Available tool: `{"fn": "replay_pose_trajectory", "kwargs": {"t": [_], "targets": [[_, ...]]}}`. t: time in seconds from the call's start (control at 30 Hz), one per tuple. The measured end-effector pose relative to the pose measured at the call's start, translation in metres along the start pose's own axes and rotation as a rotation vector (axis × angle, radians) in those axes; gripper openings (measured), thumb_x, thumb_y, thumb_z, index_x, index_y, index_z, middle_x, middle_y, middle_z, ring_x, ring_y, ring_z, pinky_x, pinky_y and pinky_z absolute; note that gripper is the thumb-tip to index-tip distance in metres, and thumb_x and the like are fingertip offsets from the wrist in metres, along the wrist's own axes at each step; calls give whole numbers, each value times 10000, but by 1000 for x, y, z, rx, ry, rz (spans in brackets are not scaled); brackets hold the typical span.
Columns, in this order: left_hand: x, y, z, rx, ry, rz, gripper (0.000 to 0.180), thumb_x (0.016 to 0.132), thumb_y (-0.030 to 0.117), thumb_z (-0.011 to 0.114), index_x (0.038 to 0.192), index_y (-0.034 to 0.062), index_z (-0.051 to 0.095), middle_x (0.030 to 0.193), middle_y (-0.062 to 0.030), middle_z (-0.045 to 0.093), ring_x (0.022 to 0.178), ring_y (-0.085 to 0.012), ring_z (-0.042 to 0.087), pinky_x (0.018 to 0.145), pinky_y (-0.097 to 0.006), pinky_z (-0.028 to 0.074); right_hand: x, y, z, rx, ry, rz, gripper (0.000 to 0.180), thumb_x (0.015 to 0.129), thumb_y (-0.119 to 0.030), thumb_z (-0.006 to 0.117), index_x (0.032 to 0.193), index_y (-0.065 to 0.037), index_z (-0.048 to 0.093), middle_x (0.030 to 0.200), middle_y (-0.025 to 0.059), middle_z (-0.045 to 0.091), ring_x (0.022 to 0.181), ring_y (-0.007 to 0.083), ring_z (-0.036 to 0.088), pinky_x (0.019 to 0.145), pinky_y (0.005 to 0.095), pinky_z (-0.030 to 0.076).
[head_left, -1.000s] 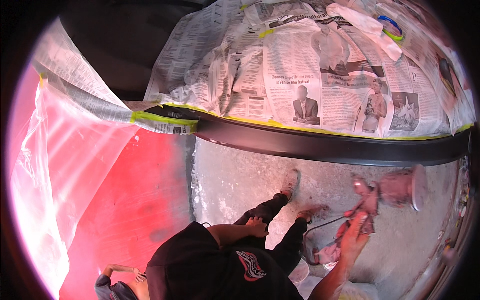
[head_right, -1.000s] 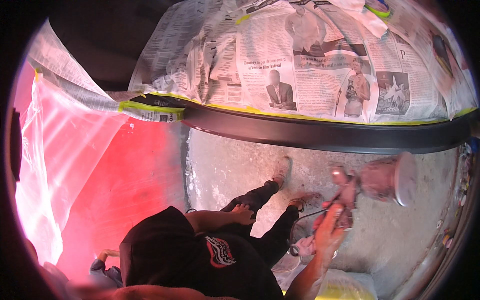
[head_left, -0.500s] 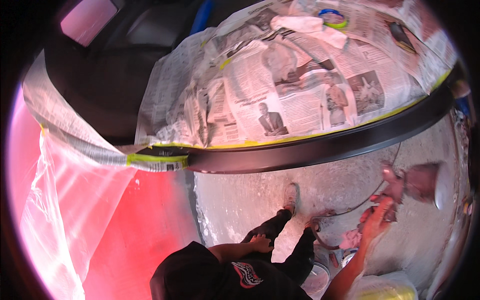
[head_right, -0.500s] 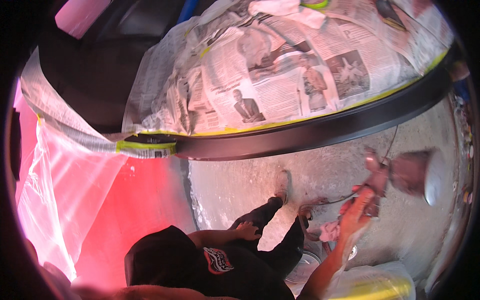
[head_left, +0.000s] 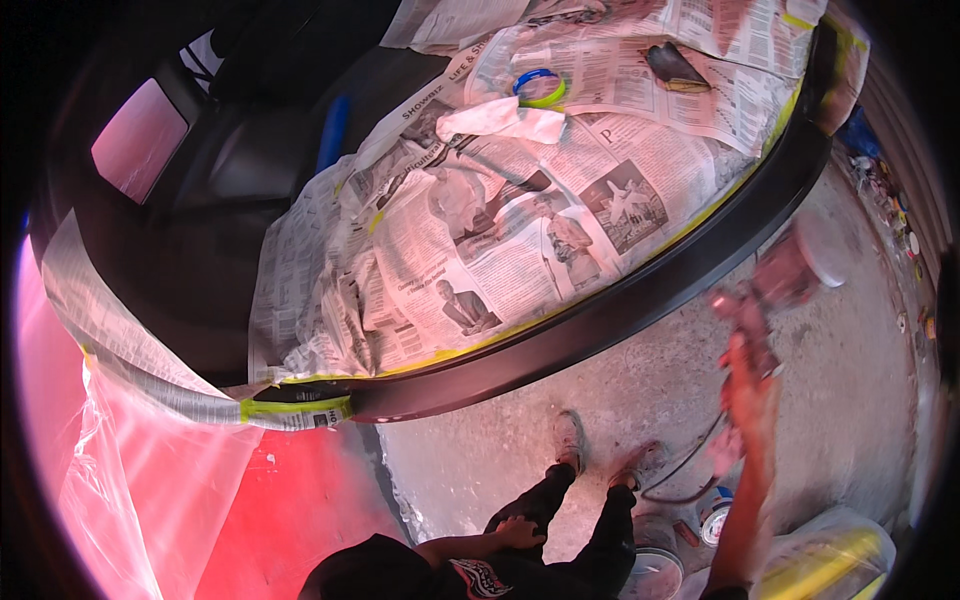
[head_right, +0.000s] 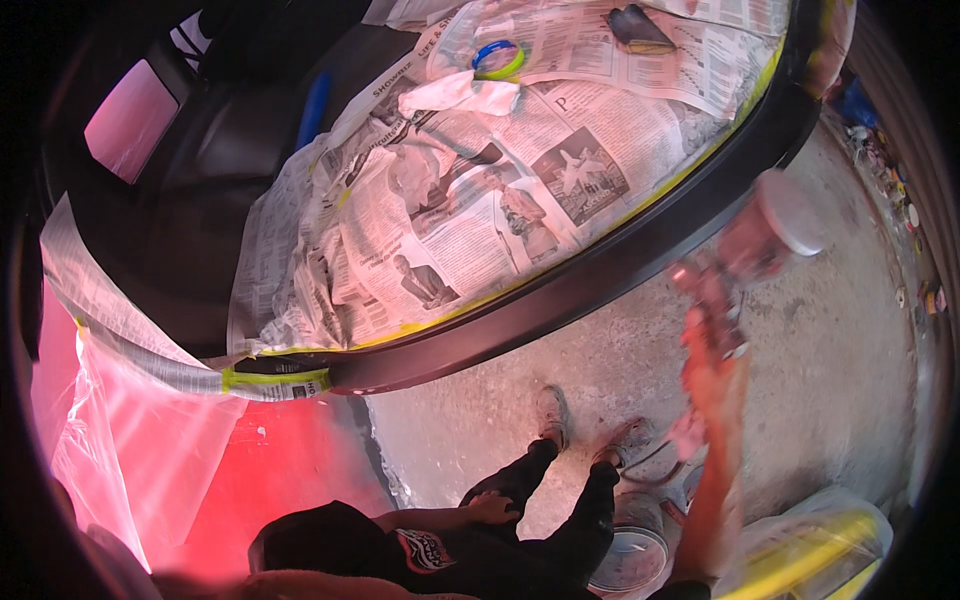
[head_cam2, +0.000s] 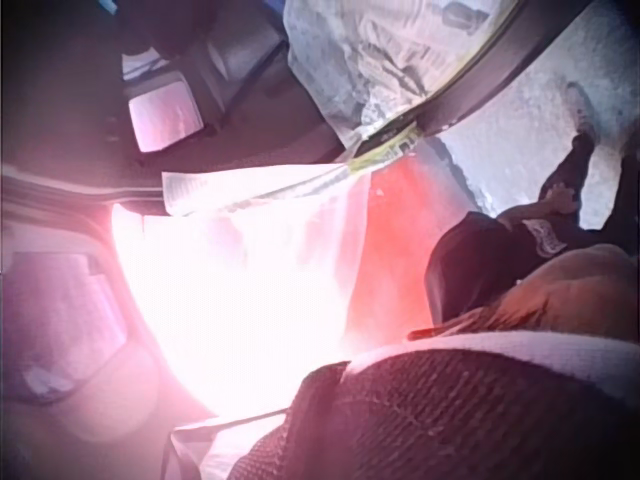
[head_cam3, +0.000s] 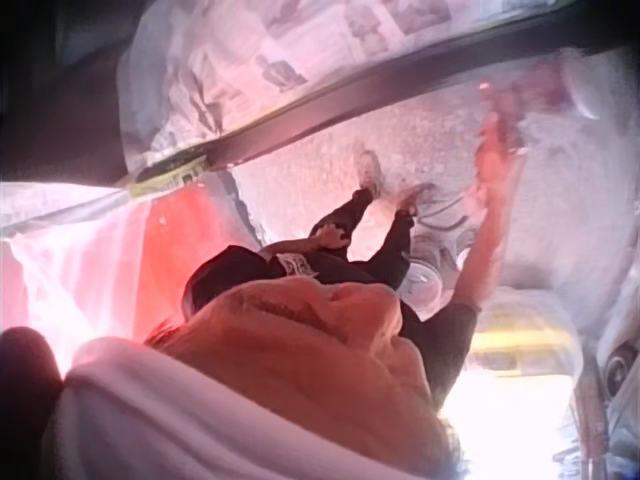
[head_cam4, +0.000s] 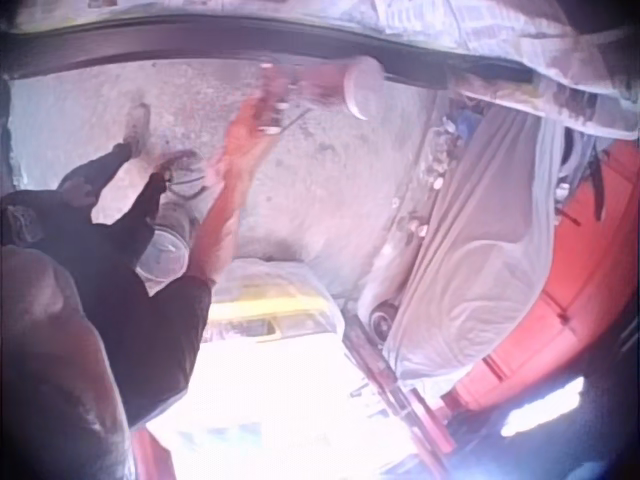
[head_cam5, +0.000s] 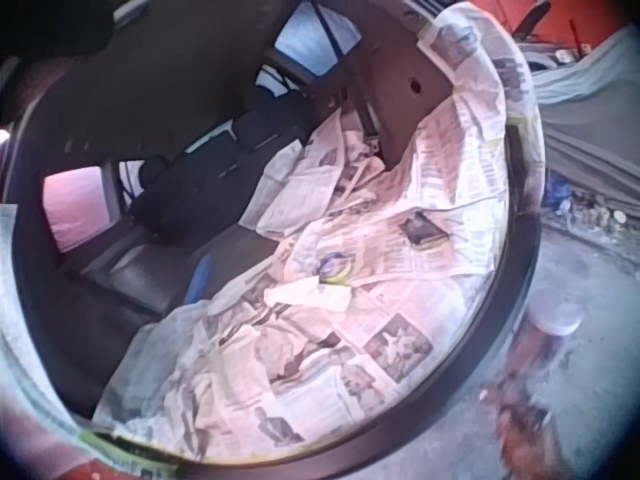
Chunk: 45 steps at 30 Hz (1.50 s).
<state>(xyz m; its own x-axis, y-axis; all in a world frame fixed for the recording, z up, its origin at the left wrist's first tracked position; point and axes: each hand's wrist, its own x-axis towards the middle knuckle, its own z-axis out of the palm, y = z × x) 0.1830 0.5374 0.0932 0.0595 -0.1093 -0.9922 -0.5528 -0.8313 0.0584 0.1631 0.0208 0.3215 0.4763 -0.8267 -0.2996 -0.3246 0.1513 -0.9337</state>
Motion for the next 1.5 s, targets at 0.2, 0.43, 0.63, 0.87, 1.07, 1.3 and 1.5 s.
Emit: {"fn": "replay_pose_trajectory", "kwargs": {"t": [0.2, 0.43, 0.63, 0.87, 1.07, 1.3, 1.5], "targets": [[-2, 6, -4, 28, -1, -13, 731, 853, 669, 536, 1413, 199, 518, 1492, -250, 372, 1383, -462, 338, 1130, -595, 278, 93, 10, -54, -255, 513, -302, 399, 993, -422, 545, 1063, -46, 658, 751, 49, 558, 526, 110, 475, 463, 297, 366], [-3, 13, -9, 50, 9, 3, 726, 867, 658, 529, 1415, 182, 510, 1481, -266, 378, 1377, -470, 344, 1124, -611, 273, 81, 26, -68, -272, 609, -306, 421, 984, -359, 583, 1190, 4, 637, 940, 161, 682, 767, 243, 635, 684, 395, 478], [2, 20, -5, 104, 9, 27, 691, 875, 628, 531, 1386, 163, 533, 1449, -286, 395, 1346, -490, 370, 1082, -629, 321, -6, 17, -95, 149, 13, 103, 411, 987, -427, 562, 1101, -38, 628, 840, 41, 636, 473, 93, 479, 421, 265, 366], [-2, 42, -19, 130, 4, 18, 660, 882, 585, 540, 1365, 135, 549, 1442, -283, 399, 1338, -475, 385, 1074, -620, 346, -15, 67, -91, -126, 303, 43, 450, 1017, -401, 508, 1243, -22, 598, 868, 53, 611, 507, 67, 399, 442, 260, 317], [-11, 58, -23, 126, 52, -25, 640, 878, 534, 566, 1369, 125, 538, 1430, -275, 417, 1325, -458, 411, 1078, -586, 360, -71, 92, -36, -107, 61, -129, 364, 996, -297, 529, 1133, 35, 595, 855, 76, 621, 623, 155, 512, 569, 328, 418], [-10, 55, -10, -58, 127, -109, 681, 845, 504, 613, 1391, 123, 471, 1400, -257, 436, 1340, -442, 389, 1082, -576, 348, -125, 76, 11, 151, -478, -47, 348, 946, -323, 614, 901, 21, 640, 663, 56, 559, 592, 136, 514, 540, 317, 399], [-31, 32, 12, -141, 204, -198, 748, 811, 501, 648, 1414, 114, 433, 1430, -247, 403, 1347, -445, 376, 1064, -603, 339, -112, 65, -3, 39, -330, 327, 360, 985, -357, 576, 923, -13, 666, 661, 9, 555, 562, 93, 500, 499, 266, 369]]}}
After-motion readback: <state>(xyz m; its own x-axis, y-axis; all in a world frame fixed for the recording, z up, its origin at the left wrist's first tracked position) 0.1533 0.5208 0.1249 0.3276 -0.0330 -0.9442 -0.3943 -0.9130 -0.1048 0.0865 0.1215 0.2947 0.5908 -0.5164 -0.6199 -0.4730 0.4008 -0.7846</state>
